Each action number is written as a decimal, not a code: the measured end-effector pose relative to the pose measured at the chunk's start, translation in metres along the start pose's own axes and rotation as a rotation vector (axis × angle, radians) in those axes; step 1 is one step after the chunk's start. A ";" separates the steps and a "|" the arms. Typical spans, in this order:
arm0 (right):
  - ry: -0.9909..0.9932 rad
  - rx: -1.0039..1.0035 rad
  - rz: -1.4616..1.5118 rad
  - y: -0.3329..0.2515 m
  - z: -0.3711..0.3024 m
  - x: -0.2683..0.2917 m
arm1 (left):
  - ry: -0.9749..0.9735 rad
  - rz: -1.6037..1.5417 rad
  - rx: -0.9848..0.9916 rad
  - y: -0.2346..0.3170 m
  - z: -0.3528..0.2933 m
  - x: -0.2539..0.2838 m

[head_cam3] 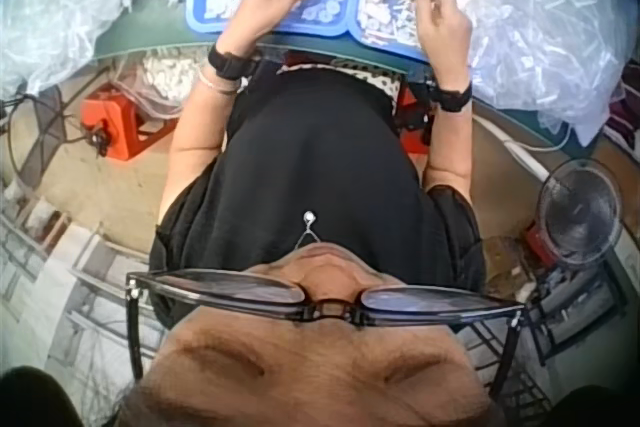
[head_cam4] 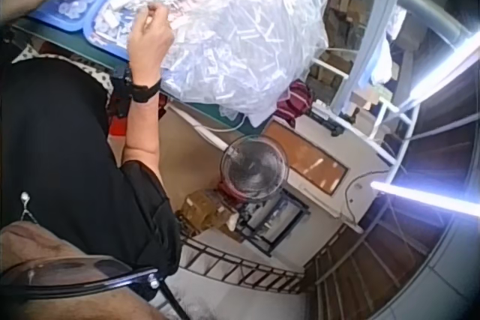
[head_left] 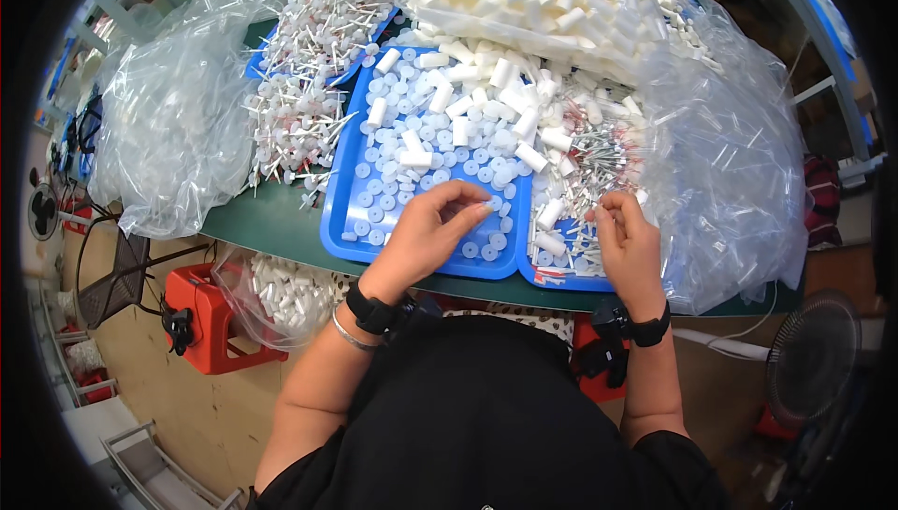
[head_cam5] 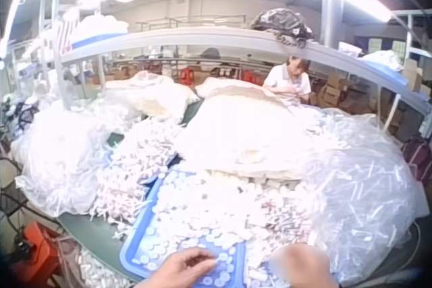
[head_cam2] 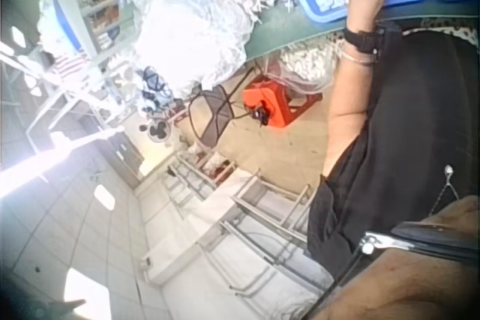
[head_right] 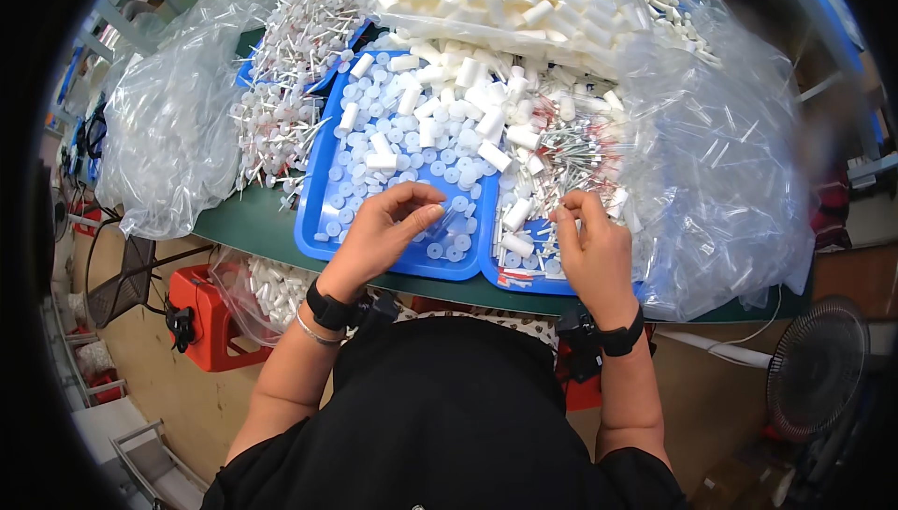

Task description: The person repeatedly picks small white plastic caps and metal pins from a blue tray and inserts the pins into the caps. The assembled units are placed back onto the tray. The person handles the items one at a time throughout the clip.

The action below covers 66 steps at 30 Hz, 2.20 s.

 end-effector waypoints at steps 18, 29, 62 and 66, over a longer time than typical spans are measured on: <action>-0.089 0.541 -0.077 -0.070 -0.036 -0.022 | 0.003 -1.197 0.395 -0.025 -0.027 -0.060; 0.029 0.584 -0.163 -0.074 -0.040 -0.019 | 0.017 -1.047 0.370 -0.028 -0.028 -0.057; -0.170 0.149 0.045 -0.024 -0.015 -0.013 | 0.230 -1.063 0.359 -0.031 -0.028 -0.048; -0.232 0.280 -0.192 -0.018 -0.021 -0.012 | 0.208 -1.062 0.354 -0.031 -0.029 -0.045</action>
Point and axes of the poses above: each hand's wrist, its own z-axis towards the middle knuckle, its own x-axis out of the back of the hand, y = z × x, the point moved 9 cm from there along z, towards the middle knuckle, and after that the axes turned 9 degrees about -x, right-handed, at the moved point
